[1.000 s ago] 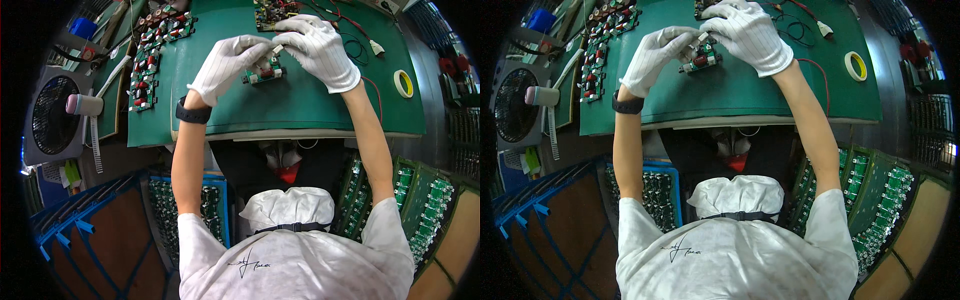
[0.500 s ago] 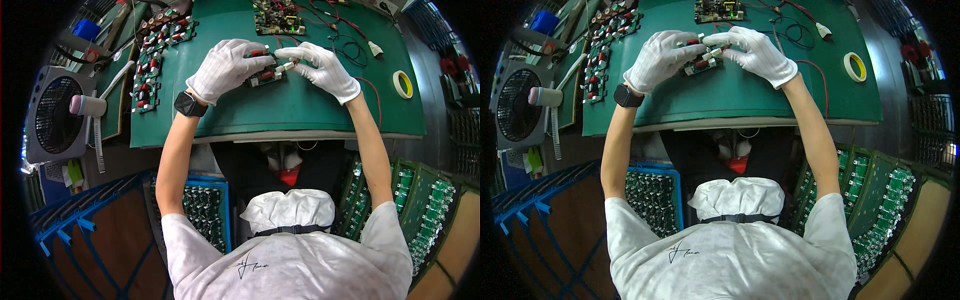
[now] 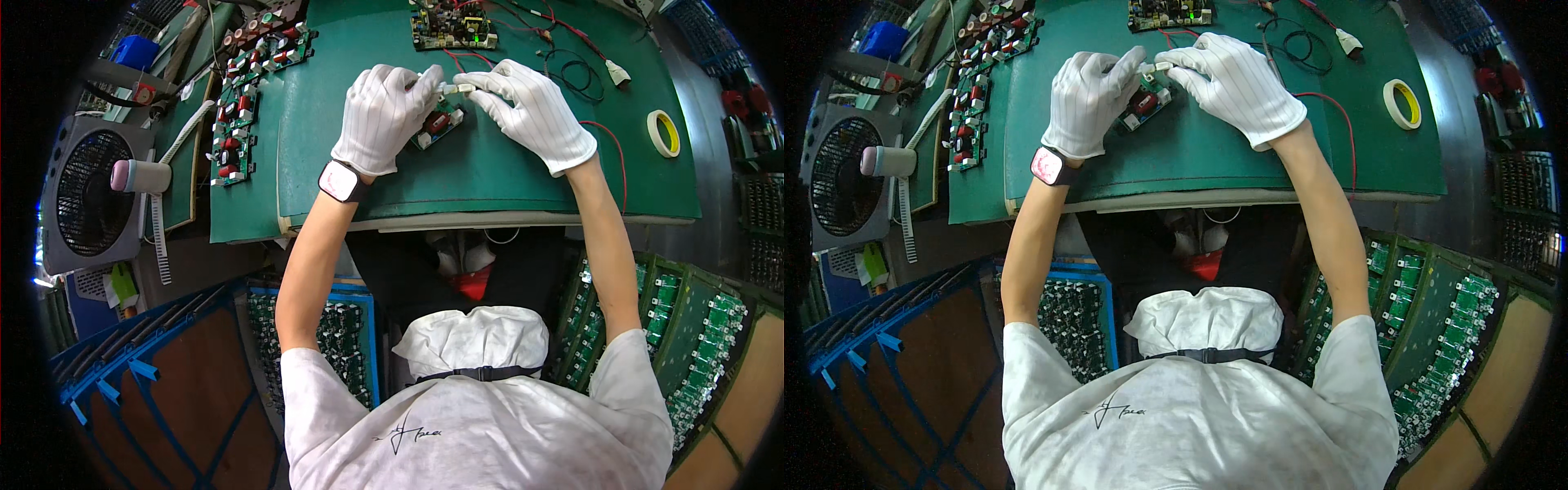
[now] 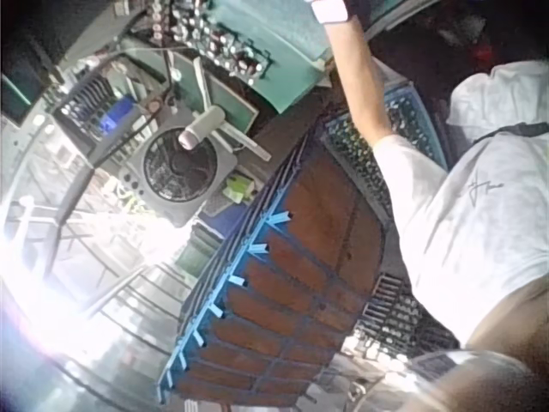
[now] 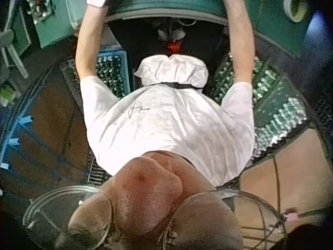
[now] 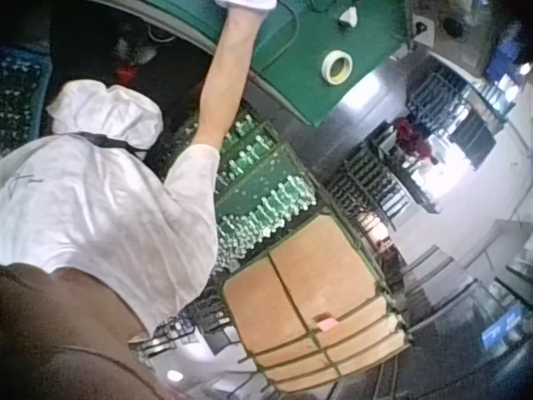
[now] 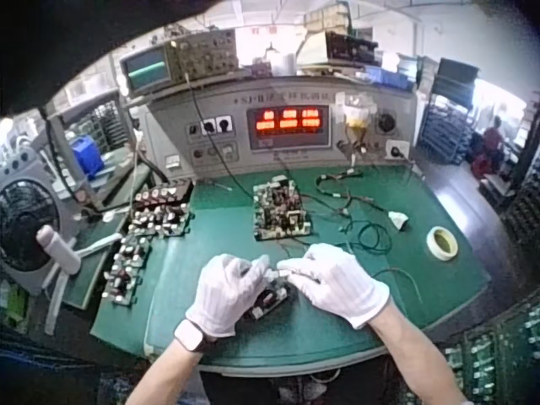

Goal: Testing electrical components on a printed circuit board using measurement probes.

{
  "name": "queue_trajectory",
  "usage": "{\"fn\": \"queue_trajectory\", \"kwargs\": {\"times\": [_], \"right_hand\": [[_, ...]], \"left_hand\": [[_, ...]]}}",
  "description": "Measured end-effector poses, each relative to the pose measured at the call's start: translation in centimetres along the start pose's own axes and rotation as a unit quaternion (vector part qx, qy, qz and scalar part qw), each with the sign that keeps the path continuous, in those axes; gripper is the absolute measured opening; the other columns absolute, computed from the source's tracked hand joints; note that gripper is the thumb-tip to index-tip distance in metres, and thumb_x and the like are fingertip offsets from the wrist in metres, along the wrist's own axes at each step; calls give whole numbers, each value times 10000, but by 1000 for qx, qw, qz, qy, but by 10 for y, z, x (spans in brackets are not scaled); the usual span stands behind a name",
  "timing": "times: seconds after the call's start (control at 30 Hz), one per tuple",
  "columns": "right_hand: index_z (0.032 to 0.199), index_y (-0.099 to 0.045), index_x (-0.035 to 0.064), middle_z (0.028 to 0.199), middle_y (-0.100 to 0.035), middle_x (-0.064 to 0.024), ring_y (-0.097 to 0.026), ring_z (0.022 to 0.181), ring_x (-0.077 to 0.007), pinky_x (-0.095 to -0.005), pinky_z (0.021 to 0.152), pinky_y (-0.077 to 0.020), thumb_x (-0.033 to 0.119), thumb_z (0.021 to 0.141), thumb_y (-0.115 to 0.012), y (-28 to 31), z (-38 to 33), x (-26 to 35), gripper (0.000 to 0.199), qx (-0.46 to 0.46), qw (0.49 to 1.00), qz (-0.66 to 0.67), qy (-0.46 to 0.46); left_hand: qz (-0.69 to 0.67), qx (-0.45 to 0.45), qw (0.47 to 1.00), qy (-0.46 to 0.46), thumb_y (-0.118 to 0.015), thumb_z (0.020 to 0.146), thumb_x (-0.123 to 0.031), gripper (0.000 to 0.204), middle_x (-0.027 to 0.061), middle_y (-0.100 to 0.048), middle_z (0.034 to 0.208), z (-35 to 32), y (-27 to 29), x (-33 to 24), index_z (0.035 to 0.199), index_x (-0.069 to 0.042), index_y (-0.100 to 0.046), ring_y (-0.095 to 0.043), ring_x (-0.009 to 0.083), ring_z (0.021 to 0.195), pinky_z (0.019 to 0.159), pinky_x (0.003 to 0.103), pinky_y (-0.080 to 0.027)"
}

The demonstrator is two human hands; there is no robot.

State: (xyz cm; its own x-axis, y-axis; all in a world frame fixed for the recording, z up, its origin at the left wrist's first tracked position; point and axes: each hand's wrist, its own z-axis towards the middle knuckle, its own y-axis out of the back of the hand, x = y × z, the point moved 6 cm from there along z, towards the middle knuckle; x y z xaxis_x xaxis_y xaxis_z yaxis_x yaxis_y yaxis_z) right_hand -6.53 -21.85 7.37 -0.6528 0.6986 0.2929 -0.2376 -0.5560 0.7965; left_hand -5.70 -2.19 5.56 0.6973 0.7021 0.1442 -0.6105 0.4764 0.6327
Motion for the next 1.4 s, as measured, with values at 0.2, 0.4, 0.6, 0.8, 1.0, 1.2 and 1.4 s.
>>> {"fn": "queue_trajectory", "kwargs": {"times": [0.2,0.4,0.6,0.8,1.0,1.2,1.4], "right_hand": [[1157,-791,85,944,-699,-153,-691,879,-369,-450,769,-562,273,1000,-723,1,11,-8,255,31,999,-39,4],[1121,-794,61,971,-724,-159,-702,913,-378,-463,796,-570,282,1002,-724,-1,18,-6,261,57,997,-37,32],[1102,-796,45,1009,-763,-163,-709,949,-384,-469,833,-577,310,1003,-728,-1,22,-14,292,106,992,-55,35],[1132,-817,68,1007,-767,-161,-730,968,-355,-449,918,-583,410,1055,-654,-4,21,-23,386,126,990,-50,45],[1127,-813,61,998,-770,-160,-734,950,-352,-445,912,-586,395,1056,-657,-4,17,-21,376,119,989,-48,76],[1095,-819,52,987,-779,-161,-741,932,-353,-444,902,-590,388,1060,-651,-6,18,-21,377,114,990,-34,75],[1100,-816,46,991,-778,-171,-746,933,-355,-443,895,-596,370,1064,-643,-5,19,-16,370,125,988,-36,77]], "left_hand": [[47,-30,998,14,-809,907,-194,391,-2,-610,887,-2,2,-5,1285,-193,-710,-640,209,817,693,382,-527],[56,-17,998,23,-813,902,-174,357,-5,-625,903,-2,4,-5,1251,-201,-739,-647,212,828,697,385,-533],[71,-7,997,23,-833,894,-201,360,-16,-649,912,2,6,-8,1246,-230,-760,-662,204,842,698,382,-549],[90,-21,996,19,-801,917,-220,229,-35,-637,856,6,8,-12,1146,-212,-787,-662,183,834,669,371,-522],[82,-5,996,25,-808,907,-243,288,-29,-628,867,4,7,-11,1193,-228,-774,-658,194,838,662,371,-520],[80,-16,996,28,-807,897,-242,297,-29,-630,924,5,9,-11,1192,-233,-769,-656,194,888,680,370,-527],[78,-14,997,20,-815,835,-192,314,-23,-653,1051,9,9,-16,1146,-205,-777,-667,198,1041,812,385,-561]]}}
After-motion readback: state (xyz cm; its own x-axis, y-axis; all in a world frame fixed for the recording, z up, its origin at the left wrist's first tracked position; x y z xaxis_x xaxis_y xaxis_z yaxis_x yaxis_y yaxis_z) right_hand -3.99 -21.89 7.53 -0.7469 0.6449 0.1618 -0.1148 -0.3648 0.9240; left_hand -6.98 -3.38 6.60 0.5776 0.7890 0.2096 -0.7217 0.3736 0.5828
